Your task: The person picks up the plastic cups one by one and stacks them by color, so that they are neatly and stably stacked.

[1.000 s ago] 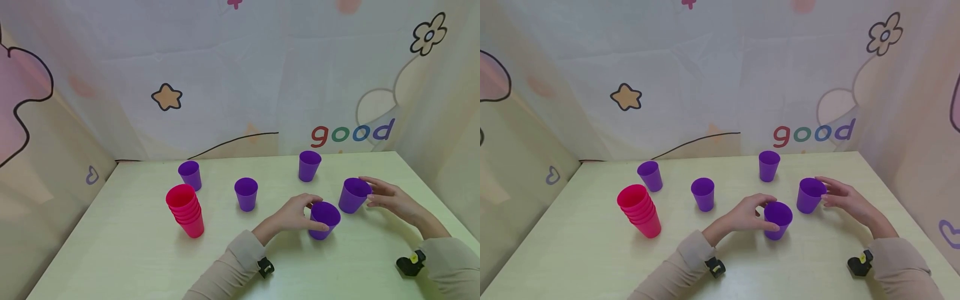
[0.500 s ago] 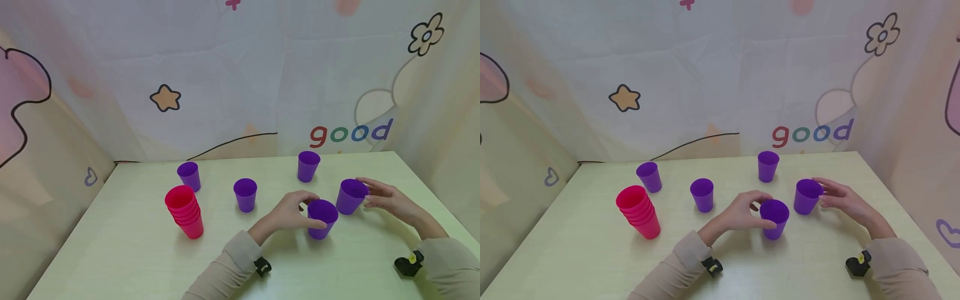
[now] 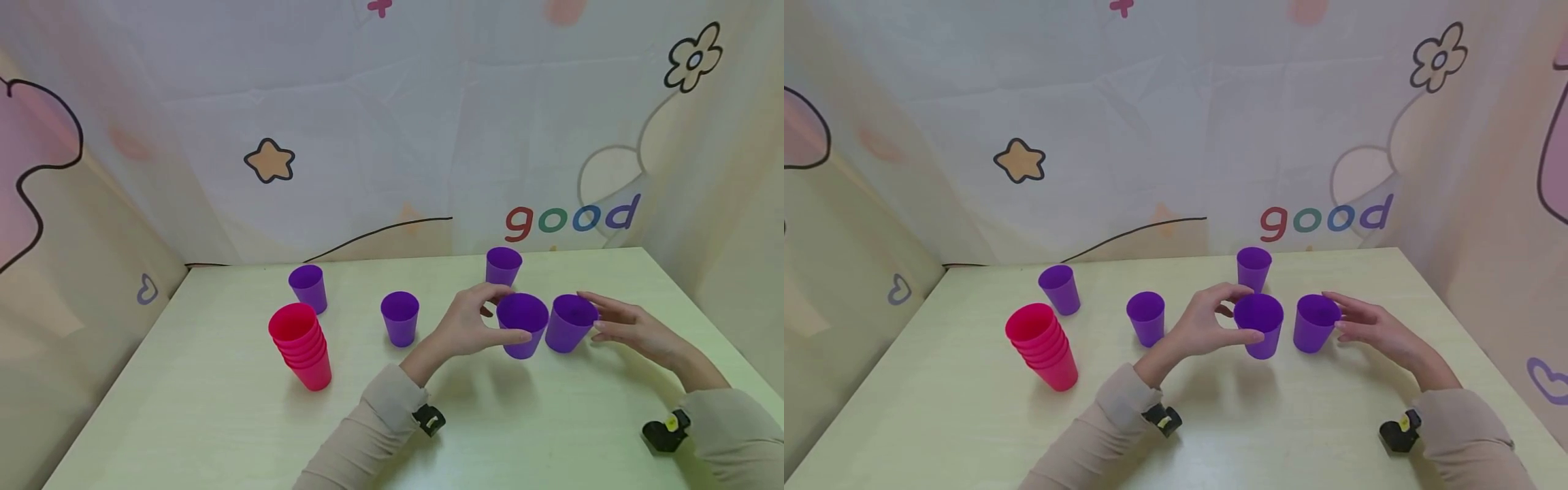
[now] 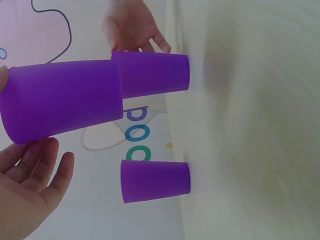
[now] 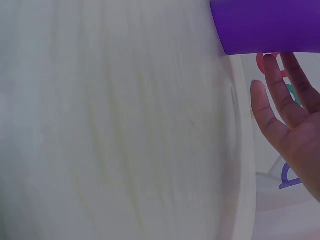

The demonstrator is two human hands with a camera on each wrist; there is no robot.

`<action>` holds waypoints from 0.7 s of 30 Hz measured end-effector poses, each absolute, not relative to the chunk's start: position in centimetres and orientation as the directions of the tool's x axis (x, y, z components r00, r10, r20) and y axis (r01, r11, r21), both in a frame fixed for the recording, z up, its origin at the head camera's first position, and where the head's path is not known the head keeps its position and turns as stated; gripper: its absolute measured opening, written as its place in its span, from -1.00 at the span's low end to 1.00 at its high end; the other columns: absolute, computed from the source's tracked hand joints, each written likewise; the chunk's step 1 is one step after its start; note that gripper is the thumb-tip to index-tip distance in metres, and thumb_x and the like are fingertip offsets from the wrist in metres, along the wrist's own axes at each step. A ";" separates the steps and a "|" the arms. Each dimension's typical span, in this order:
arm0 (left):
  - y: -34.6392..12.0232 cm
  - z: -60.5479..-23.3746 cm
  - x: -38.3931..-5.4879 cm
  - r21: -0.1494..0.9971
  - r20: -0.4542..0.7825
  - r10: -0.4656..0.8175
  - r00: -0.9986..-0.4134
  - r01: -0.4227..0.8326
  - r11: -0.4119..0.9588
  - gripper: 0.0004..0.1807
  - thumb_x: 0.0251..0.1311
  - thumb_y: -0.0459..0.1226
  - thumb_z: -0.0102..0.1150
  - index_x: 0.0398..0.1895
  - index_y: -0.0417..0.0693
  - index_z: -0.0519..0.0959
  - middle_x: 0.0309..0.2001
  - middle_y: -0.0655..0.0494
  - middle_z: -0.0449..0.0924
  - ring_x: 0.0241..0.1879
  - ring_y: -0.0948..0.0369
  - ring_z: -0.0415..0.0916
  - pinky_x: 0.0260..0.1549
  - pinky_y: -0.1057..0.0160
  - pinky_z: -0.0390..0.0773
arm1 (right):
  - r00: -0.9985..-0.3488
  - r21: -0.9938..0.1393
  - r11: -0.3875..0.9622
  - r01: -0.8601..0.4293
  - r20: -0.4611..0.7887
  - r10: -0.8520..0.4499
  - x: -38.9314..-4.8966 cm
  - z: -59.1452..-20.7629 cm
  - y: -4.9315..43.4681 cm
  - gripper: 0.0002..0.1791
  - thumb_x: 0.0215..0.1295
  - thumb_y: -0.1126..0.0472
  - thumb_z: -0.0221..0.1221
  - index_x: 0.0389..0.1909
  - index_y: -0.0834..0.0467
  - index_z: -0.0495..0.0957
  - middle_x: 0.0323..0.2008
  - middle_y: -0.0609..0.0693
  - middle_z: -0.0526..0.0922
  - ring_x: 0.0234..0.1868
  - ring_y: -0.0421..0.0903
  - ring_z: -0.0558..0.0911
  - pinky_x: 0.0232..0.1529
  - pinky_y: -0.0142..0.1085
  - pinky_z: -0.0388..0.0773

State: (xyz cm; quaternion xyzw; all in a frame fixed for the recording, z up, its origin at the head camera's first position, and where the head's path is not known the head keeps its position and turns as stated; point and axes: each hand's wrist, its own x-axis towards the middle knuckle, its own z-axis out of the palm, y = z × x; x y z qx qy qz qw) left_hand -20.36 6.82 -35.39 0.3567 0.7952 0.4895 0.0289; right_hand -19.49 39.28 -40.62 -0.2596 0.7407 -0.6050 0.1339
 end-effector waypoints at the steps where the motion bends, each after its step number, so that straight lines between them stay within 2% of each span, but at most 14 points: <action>1: 6.9 -35.2 -20.4 0.798 0.314 0.587 -0.746 0.542 0.262 -0.35 -0.15 -0.12 0.42 0.07 -0.10 0.45 -0.11 0.22 0.50 -0.22 0.38 0.38 -0.29 0.51 0.44 | -0.827 -0.966 0.130 -0.223 0.117 -0.550 -19.5 -40.6 39.3 -0.42 0.36 0.44 -0.18 0.38 0.09 0.06 0.17 -0.39 0.33 0.02 -0.31 0.48 -0.12 -0.32 0.51; 10: 7.6 -33.9 -20.6 0.814 0.379 0.533 -0.757 0.547 0.197 -0.36 -0.14 -0.17 0.42 0.08 -0.14 0.44 -0.19 0.21 0.51 -0.29 0.41 0.42 -0.29 0.51 0.45 | -0.818 -0.963 0.133 -0.234 0.121 -0.562 -19.5 -40.4 39.1 -0.43 0.36 0.45 -0.20 0.38 0.14 0.03 0.18 -0.38 0.32 0.02 -0.31 0.48 -0.11 -0.31 0.52; 17: 8.8 -33.7 -20.6 0.812 0.439 0.506 -0.742 0.569 0.130 -0.36 -0.13 -0.22 0.41 0.08 -0.19 0.42 -0.16 0.11 0.51 -0.30 0.38 0.44 -0.28 0.48 0.48 | -0.842 -0.967 0.153 -0.205 0.095 -0.532 -19.3 -40.4 39.1 -0.43 0.37 0.41 -0.17 0.37 0.03 0.08 0.14 -0.42 0.35 -0.01 -0.31 0.51 -0.12 -0.34 0.52; 21: 9.4 -33.5 -20.8 0.799 0.471 0.503 -0.725 0.592 0.106 -0.37 -0.13 -0.25 0.42 0.07 -0.21 0.42 -0.16 0.10 0.51 -0.30 0.41 0.42 -0.28 0.49 0.48 | -0.842 -0.967 0.157 -0.201 0.089 -0.532 -19.3 -40.5 39.1 -0.43 0.37 0.41 -0.17 0.37 0.03 0.08 0.13 -0.40 0.37 -0.01 -0.31 0.51 -0.12 -0.34 0.51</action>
